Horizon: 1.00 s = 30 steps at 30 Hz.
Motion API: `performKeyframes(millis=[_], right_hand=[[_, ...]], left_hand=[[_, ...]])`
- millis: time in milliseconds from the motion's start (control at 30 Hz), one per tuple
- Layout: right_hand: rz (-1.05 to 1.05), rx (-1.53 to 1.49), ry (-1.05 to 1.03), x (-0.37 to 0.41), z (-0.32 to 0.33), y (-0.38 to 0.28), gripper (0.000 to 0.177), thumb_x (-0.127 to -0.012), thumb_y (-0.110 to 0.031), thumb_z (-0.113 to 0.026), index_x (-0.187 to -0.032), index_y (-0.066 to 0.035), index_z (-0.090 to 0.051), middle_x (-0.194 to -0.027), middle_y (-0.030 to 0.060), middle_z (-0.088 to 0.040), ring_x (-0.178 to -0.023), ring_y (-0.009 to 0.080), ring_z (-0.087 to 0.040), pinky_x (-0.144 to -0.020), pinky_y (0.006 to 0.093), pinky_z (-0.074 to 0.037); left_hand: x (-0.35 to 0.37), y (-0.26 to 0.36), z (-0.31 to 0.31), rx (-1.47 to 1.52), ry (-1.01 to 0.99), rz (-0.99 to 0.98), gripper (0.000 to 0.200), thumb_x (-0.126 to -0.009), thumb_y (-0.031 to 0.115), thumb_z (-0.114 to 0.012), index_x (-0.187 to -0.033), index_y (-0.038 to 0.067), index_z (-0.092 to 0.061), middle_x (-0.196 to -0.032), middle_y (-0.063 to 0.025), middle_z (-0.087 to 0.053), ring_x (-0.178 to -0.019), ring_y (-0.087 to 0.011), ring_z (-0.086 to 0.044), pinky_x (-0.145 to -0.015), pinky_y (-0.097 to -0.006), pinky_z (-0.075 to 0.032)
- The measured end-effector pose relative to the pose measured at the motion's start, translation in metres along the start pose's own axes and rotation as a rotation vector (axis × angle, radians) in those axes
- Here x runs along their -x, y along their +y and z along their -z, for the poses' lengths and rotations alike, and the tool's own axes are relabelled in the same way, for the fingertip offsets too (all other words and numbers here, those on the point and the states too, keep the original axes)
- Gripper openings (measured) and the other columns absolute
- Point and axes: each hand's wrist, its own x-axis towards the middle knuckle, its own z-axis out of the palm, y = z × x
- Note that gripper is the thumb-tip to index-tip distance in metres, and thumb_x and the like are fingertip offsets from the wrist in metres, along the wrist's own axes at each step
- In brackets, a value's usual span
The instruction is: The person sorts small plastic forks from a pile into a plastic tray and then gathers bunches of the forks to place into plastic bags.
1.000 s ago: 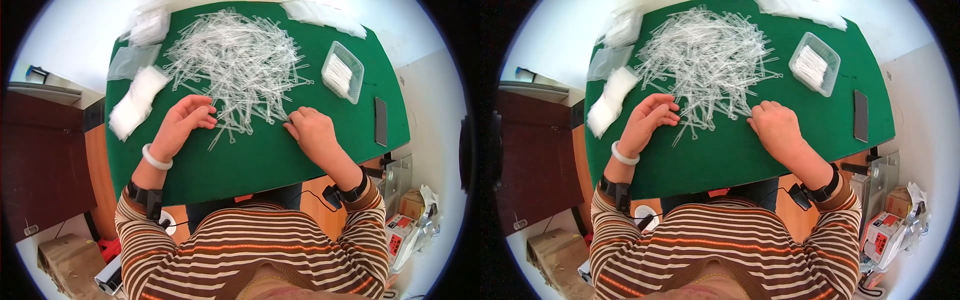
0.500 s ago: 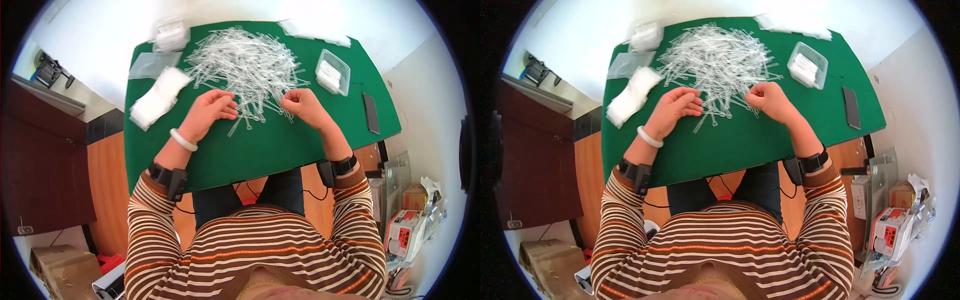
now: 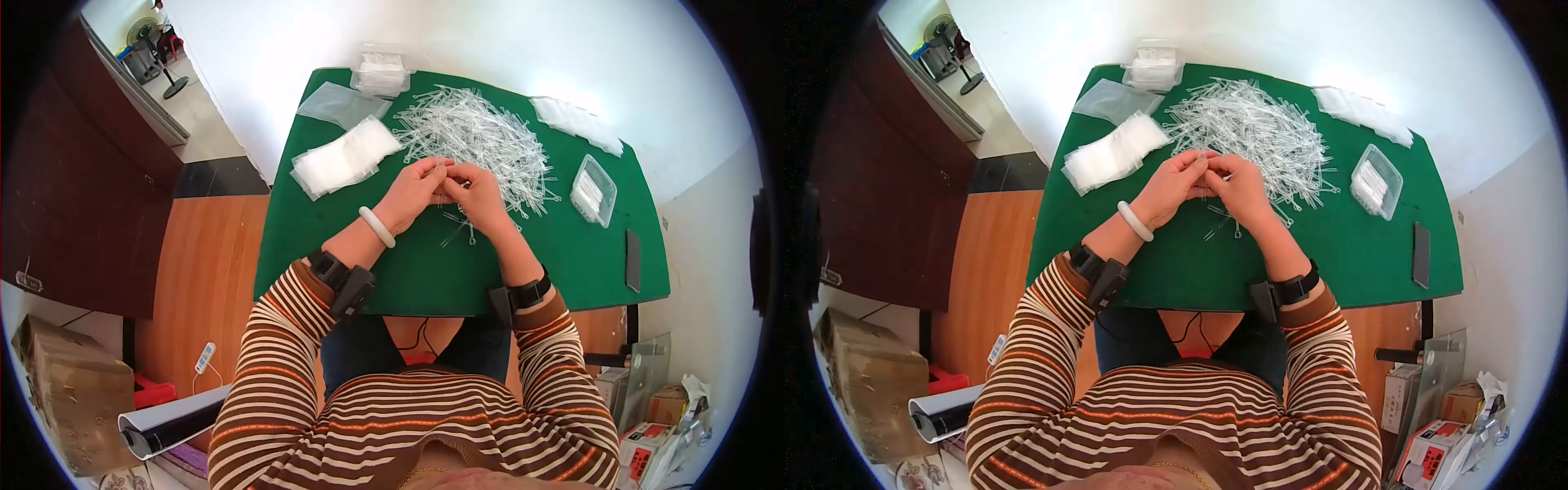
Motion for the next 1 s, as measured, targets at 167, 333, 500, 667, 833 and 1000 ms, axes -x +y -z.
performKeyframes(millis=[167, 333, 500, 667, 833, 1000], right_hand=[[-0.114, -0.046, -0.065, 0.002, 0.010, 0.005, 0.018, -0.089, -0.011, -0.070, -0.099, 0.003, -0.073, -0.075, 0.0027, -0.068, -0.067, 0.0070, -0.059, -0.061, 0.0246, -0.048], [-0.154, -0.129, -0.097, 0.005, 0.015, -0.002, 0.018, -0.089, -0.012, -0.070, -0.098, 0.003, -0.073, -0.075, 0.0009, -0.068, -0.068, 0.0065, -0.059, -0.063, 0.0234, -0.048], [-0.183, -0.183, -0.110, 0.000, 0.021, 0.005, 0.019, -0.090, -0.013, -0.070, -0.100, 0.003, -0.072, -0.084, 0.0007, -0.069, -0.075, 0.0056, -0.059, -0.067, 0.0216, -0.047], [-0.204, -0.275, -0.073, 0.000, 0.024, 0.002, 0.020, -0.091, -0.014, -0.069, -0.100, 0.003, -0.072, -0.084, 0.0005, -0.069, -0.075, 0.0057, -0.059, -0.068, 0.0223, -0.047], [-0.181, -0.244, -0.110, 0.003, 0.024, -0.010, 0.020, -0.092, -0.015, -0.068, -0.102, 0.002, -0.071, -0.084, 0.0004, -0.068, -0.076, 0.0055, -0.058, -0.070, 0.0230, -0.046], [-0.141, -0.191, -0.139, 0.002, 0.028, -0.010, 0.021, -0.093, -0.016, -0.067, -0.103, 0.002, -0.071, -0.086, 0.0004, -0.068, -0.077, 0.0053, -0.057, -0.071, 0.0227, -0.046]], left_hand=[[0.002, 0.000, -0.002, 0.042, 0.010, 0.009, 0.035, -0.107, 0.019, -0.043, -0.134, -0.001, -0.052, -0.120, -0.0080, -0.063, -0.107, -0.0156, -0.063, -0.094, -0.0306, -0.053], [0.000, 0.000, -0.001, 0.089, -0.004, 0.055, 0.036, -0.107, 0.014, -0.041, -0.138, -0.002, -0.047, -0.127, -0.0109, -0.060, -0.113, -0.0175, -0.060, -0.099, -0.0335, -0.051], [0.000, -0.001, 0.002, 0.143, 0.020, -0.024, 0.038, -0.107, 0.012, -0.040, -0.142, -0.002, -0.044, -0.131, -0.0123, -0.057, -0.113, -0.0197, -0.060, -0.099, -0.0350, -0.051], [0.003, 0.002, -0.005, 0.113, -0.030, 0.027, 0.039, -0.106, 0.011, -0.040, -0.143, -0.001, -0.041, -0.128, -0.0110, -0.056, -0.106, -0.0191, -0.062, -0.093, -0.0324, -0.053], [0.009, 0.007, -0.010, -0.035, -0.100, 0.005, 0.039, -0.105, 0.010, -0.043, -0.143, 0.001, -0.041, -0.120, -0.0090, -0.058, -0.098, -0.0172, -0.061, -0.085, -0.0309, -0.051], [0.007, 0.002, -0.005, -0.195, -0.127, -0.026, 0.036, -0.104, 0.010, -0.044, -0.139, 0.002, -0.044, -0.103, -0.0043, -0.058, -0.082, -0.0130, -0.057, -0.071, -0.0275, -0.047]])
